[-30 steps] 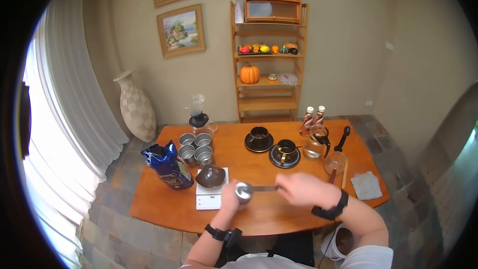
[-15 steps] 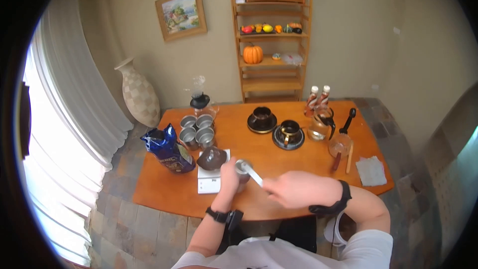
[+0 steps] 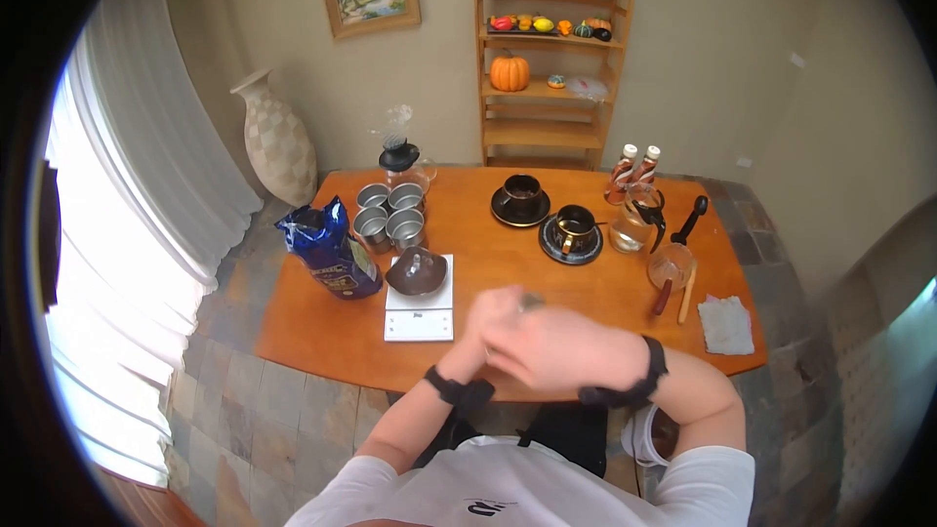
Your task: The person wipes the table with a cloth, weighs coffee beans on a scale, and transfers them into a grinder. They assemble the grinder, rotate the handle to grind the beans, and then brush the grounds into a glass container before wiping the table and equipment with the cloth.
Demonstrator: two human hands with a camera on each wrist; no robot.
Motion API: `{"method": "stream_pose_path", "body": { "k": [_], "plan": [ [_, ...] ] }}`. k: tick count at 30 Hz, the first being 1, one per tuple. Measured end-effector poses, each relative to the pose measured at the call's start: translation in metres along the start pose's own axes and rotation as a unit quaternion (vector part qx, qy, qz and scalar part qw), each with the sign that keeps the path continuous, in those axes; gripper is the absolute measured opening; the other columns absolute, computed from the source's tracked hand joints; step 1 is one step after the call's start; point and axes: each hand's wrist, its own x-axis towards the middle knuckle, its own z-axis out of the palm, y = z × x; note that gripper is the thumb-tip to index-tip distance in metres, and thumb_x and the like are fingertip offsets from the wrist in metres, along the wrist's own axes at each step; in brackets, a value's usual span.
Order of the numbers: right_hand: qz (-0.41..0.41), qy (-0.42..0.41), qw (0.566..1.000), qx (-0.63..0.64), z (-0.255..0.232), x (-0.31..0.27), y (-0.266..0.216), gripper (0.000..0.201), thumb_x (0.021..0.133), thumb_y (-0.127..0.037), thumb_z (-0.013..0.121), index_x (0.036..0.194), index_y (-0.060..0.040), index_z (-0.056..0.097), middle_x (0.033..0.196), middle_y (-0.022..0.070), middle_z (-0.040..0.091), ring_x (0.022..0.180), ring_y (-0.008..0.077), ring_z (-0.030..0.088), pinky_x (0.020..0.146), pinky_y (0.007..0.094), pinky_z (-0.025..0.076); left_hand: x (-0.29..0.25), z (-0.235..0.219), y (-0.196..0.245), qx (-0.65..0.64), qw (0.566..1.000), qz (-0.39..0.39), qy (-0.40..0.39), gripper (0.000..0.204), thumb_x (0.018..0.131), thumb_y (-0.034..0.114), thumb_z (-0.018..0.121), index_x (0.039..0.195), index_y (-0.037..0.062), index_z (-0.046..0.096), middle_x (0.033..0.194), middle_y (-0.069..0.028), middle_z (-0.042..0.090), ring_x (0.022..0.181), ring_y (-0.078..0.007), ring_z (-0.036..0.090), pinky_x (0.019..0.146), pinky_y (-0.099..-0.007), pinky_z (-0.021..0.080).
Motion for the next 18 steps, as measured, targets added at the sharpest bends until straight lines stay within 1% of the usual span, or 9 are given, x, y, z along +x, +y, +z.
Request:
{"method": "stream_pose_path", "body": {
  "k": [2,4,6,8,10,11,13,14,18],
  "plan": [
    [0.088,0.1,0.991,0.001,-0.01,0.022,0.033,0.014,0.089,-0.017,0.063,0.096,-0.0063,0.06,0.08,0.018,0.064,0.075,0.0385,0.064,0.065,0.0432,0.052,-0.017,0.052,0.003,-0.034,0.992,0.085,0.085,0.008,0.085,0.012,0.066,0.087,0.0037,0.066,0.088,-0.0147,0.071,0.08,-0.0321,0.069,0.072,-0.0409,0.054],
    [0.156,0.141,0.977,0.036,-0.024,0.011,0.086,0.014,0.09,-0.016,0.061,0.098,-0.0046,0.059,0.08,0.0193,0.065,0.074,0.0387,0.065,0.064,0.0445,0.052,-0.021,0.016,0.024,-0.109,0.993,0.006,-0.046,0.011,0.086,0.013,0.065,0.087,0.0021,0.067,0.082,-0.0105,0.071,0.077,-0.0261,0.069,0.069,-0.0384,0.054],
    [0.197,0.08,0.977,0.008,-0.019,-0.024,0.089,0.014,0.09,-0.016,0.062,0.098,-0.0053,0.059,0.079,0.0187,0.065,0.073,0.0375,0.066,0.064,0.0439,0.053,-0.016,-0.021,0.013,-0.007,0.999,0.009,0.042,0.031,0.092,0.027,0.057,0.079,0.0,0.064,0.075,-0.0225,0.066,0.066,-0.0307,0.066,0.063,-0.0388,0.053],
    [0.144,0.009,0.99,0.0,-0.008,-0.038,0.036,0.012,0.089,-0.016,0.064,0.095,-0.0069,0.058,0.077,0.017,0.063,0.071,0.036,0.064,0.063,0.0425,0.052,-0.004,-0.048,0.002,-0.357,0.927,-0.095,0.058,0.032,0.095,0.024,0.049,0.076,0.0018,0.063,0.07,-0.0188,0.066,0.057,-0.0306,0.064,0.055,-0.0396,0.051],
    [0.015,-0.01,1.0,-0.009,0.009,-0.028,-0.009,0.012,0.087,-0.017,0.065,0.091,-0.0084,0.057,0.075,0.0155,0.061,0.068,0.035,0.063,0.061,0.0418,0.052,0.007,-0.04,0.022,-0.037,0.995,-0.085,-0.037,0.032,0.095,0.025,0.047,0.079,0.0033,0.065,0.079,-0.0212,0.068,0.068,-0.0339,0.067,0.059,-0.0405,0.053],
    [0.011,-0.01,1.0,0.004,0.006,-0.013,-0.016,0.014,0.086,-0.017,0.066,0.089,-0.0079,0.056,0.075,0.0158,0.059,0.067,0.0357,0.062,0.06,0.0418,0.051,0.005,-0.007,0.009,0.072,0.992,0.102,0.029,0.035,0.095,0.029,0.043,0.084,0.0041,0.066,0.086,-0.0209,0.069,0.077,-0.0354,0.068,0.065,-0.0445,0.053],
    [0.034,0.137,0.99,0.002,-0.004,0.017,0.009,0.016,0.087,-0.016,0.065,0.094,-0.004,0.057,0.079,0.0195,0.062,0.072,0.0394,0.063,0.063,0.044,0.052,-0.015,0.046,-0.001,-0.053,0.968,0.209,0.129,0.034,0.094,0.03,0.047,0.091,0.001,0.065,0.094,-0.0213,0.068,0.09,-0.0424,0.064,0.078,-0.0511,0.05],
    [0.103,0.142,0.984,0.002,-0.009,0.025,0.032,0.016,0.089,-0.014,0.063,0.098,-0.0024,0.057,0.082,0.0214,0.064,0.075,0.041,0.064,0.065,0.0451,0.052,-0.013,0.029,0.027,-0.041,0.998,-0.036,-0.031,0.034,0.096,0.028,0.046,0.097,0.0003,0.065,0.096,-0.0222,0.068,0.093,-0.0428,0.064,0.08,-0.0492,0.051],
    [0.2,0.134,0.97,-0.022,-0.003,-0.012,0.092,0.016,0.09,-0.012,0.062,0.101,-0.0023,0.056,0.084,0.0217,0.066,0.082,0.0436,0.064,0.069,0.047,0.053,-0.022,-0.018,0.025,-0.325,0.937,-0.12,0.052,0.036,0.099,0.027,0.041,0.11,0.0006,0.063,0.091,-0.0175,0.066,0.079,-0.0308,0.068,0.078,-0.0418,0.054]
  ]
}}
